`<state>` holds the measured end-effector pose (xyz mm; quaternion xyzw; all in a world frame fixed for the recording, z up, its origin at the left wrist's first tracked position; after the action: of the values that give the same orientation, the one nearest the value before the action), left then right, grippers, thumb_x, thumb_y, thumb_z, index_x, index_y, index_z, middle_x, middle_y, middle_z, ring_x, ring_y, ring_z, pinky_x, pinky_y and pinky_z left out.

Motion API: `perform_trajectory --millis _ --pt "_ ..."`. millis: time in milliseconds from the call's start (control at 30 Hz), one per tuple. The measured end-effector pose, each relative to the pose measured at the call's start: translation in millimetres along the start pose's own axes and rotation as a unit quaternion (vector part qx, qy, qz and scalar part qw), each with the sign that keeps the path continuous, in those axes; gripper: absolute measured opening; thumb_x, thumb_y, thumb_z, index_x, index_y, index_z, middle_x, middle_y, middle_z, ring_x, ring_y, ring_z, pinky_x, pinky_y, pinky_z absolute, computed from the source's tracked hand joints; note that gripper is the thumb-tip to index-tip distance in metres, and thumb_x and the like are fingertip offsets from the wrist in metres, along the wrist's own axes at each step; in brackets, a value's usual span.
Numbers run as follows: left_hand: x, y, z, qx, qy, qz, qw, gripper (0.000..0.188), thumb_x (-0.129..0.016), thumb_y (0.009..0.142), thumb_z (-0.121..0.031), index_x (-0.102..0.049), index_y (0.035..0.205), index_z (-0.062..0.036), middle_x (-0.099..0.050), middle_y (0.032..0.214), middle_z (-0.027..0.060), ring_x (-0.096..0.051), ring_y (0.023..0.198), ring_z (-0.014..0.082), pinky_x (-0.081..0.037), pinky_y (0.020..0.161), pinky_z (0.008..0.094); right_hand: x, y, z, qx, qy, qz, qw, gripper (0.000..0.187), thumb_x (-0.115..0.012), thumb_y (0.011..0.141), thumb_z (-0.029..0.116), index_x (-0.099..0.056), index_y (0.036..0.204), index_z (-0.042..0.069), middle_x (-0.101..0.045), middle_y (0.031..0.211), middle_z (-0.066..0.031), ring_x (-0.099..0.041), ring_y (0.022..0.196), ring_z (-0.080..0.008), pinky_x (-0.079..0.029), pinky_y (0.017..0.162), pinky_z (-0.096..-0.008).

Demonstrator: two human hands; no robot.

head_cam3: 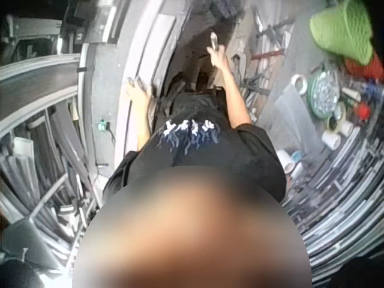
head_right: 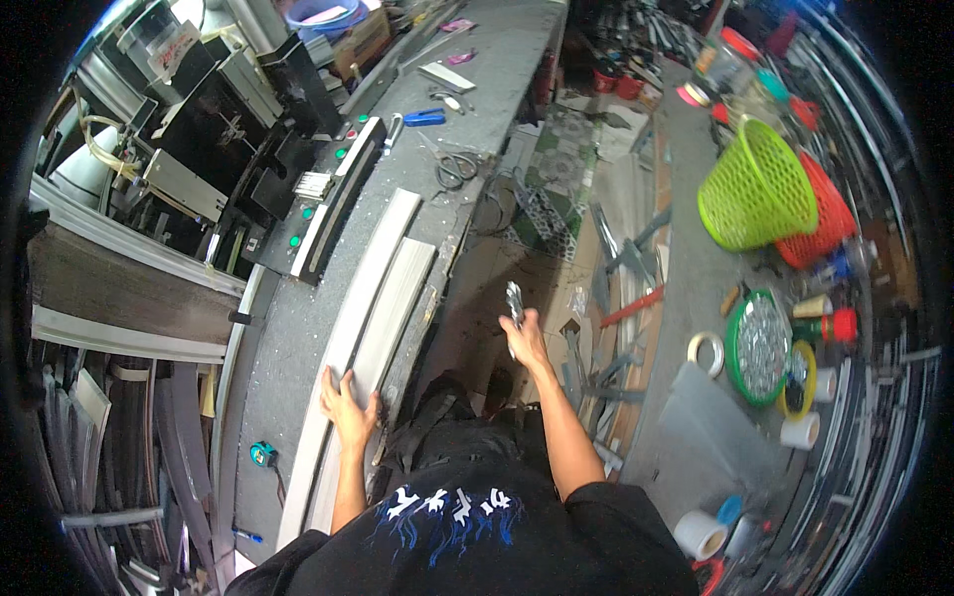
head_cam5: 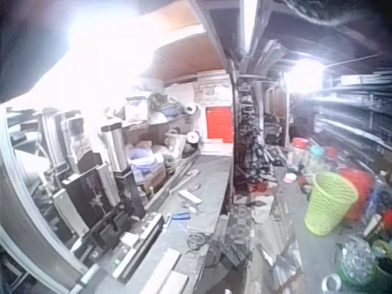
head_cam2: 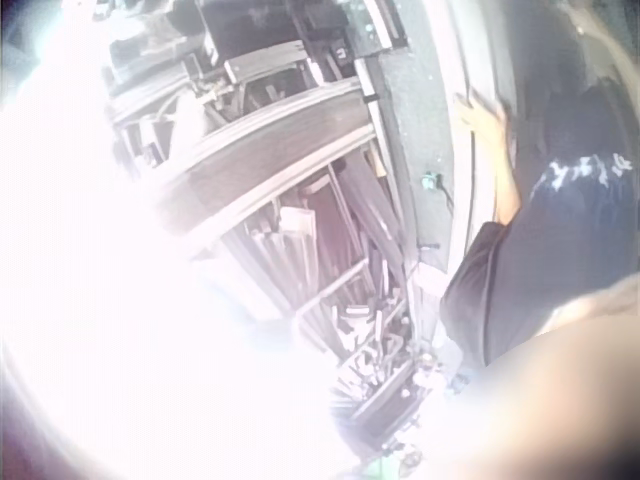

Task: The person assembles a long white window frame by inserting small metal clips into grooves along its length using a handheld crimping tool. They repeatedly position the tool, squeeze to secure each clip, and move along the frame to the next insertion point.

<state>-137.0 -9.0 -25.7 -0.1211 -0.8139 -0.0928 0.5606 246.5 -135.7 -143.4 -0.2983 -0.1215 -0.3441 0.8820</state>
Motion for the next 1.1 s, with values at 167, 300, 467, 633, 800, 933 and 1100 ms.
perform_trajectory --millis 167,300,467,633,800,933,1100 --pt "-22.4 56.7 -48.9 0.058 -0.012 -0.050 0.997 0.070 -0.083 0.071 -0.026 -0.052 0.129 -0.0005 -0.023 0.155 0.0250 -0.021 0.145 0.0397 -0.019 0.112 0.0607 -40.7 75.1 189.1 0.280 -0.116 0.037 0.952 0.063 -0.075 0.077 0.036 -0.051 0.119 -0.003 -0.061 0.110 -0.0229 -0.060 0.104 -0.0383 -0.048 0.092 -0.0448" --pt "-37.8 108.2 -85.2 0.039 -0.026 -0.047 0.998 0.065 -0.085 0.069 -0.028 -0.058 0.121 0.0012 -0.026 0.154 0.0259 -0.022 0.145 0.0399 -0.020 0.111 0.0601 -103.4 125.7 257.7 0.295 -0.278 0.058 0.912 0.065 -0.075 0.076 0.032 -0.051 0.124 -0.005 -0.052 0.125 -0.0227 -0.049 0.120 -0.0378 -0.038 0.101 -0.0523" --pt "-46.8 171.5 -107.6 0.042 -0.058 -0.037 0.997 0.052 -0.082 0.071 -0.040 -0.070 0.107 -0.0046 -0.031 0.153 0.0236 -0.025 0.144 0.0408 -0.018 0.112 0.0602 -147.9 168.4 305.8 0.401 -0.305 0.048 0.863 0.056 -0.077 0.073 0.029 -0.055 0.114 -0.003 -0.054 0.114 -0.0213 -0.051 0.110 -0.0383 -0.040 0.095 -0.0494" --pt "-50.5 190.6 -138.5 0.026 -0.032 0.019 0.999 0.063 -0.087 0.064 -0.036 -0.066 0.113 -0.0035 -0.027 0.156 0.0225 -0.024 0.144 0.0414 -0.017 0.113 0.0599 -157.4 228.6 338.6 0.416 -0.332 0.066 0.844 0.061 -0.079 0.073 0.032 -0.056 0.119 -0.002 -0.056 0.117 -0.0192 -0.051 0.112 -0.0358 -0.041 0.096 -0.0494" --pt "-53.6 191.4 -149.7 0.090 -0.025 0.005 0.996 0.057 -0.086 0.060 -0.023 -0.066 0.109 -0.0041 -0.040 0.144 0.0205 -0.036 0.136 0.0373 -0.027 0.107 0.0590 -129.6 296.7 392.9 0.542 -0.224 0.079 0.806 0.045 -0.075 0.078 0.036 -0.067 0.110 0.004 -0.064 0.110 -0.0188 -0.057 0.108 -0.0366 -0.044 0.092 -0.0493" --pt "-57.0 170.1 -158.5 0.207 0.028 -0.039 0.977 0.051 -0.080 0.066 -0.022 -0.065 0.112 -0.0059 -0.053 0.128 0.0159 -0.049 0.123 0.0328 -0.038 0.098 0.0498 -59.1 385.5 431.7 0.492 -0.243 -0.039 0.835 0.049 -0.077 0.078 0.040 -0.065 0.100 -0.002 -0.064 0.095 -0.0210 -0.063 0.086 -0.0383 -0.050 0.076 -0.0506" --pt "-51.8 145.8 -141.7 0.273 0.036 -0.112 0.955 0.041 -0.075 0.079 -0.036 -0.066 0.110 -0.0109 -0.054 0.114 0.0101 -0.053 0.110 0.0254 -0.037 0.092 0.0459 -79.9 462.5 420.5 0.545 -0.356 -0.034 0.758 0.066 -0.069 0.084 0.052 -0.056 0.111 -0.007 -0.062 0.098 -0.0258 -0.061 0.096 -0.0438 -0.050 0.083 -0.0522"
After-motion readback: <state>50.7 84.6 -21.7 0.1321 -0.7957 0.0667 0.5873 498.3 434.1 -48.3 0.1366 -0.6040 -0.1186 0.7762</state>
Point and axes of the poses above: each hand's wrist, its own y-axis towards the middle knuckle, its own x-axis out of the back of the hand, z = x × y, the point moved 9 cm from there along y, towards the middle knuckle
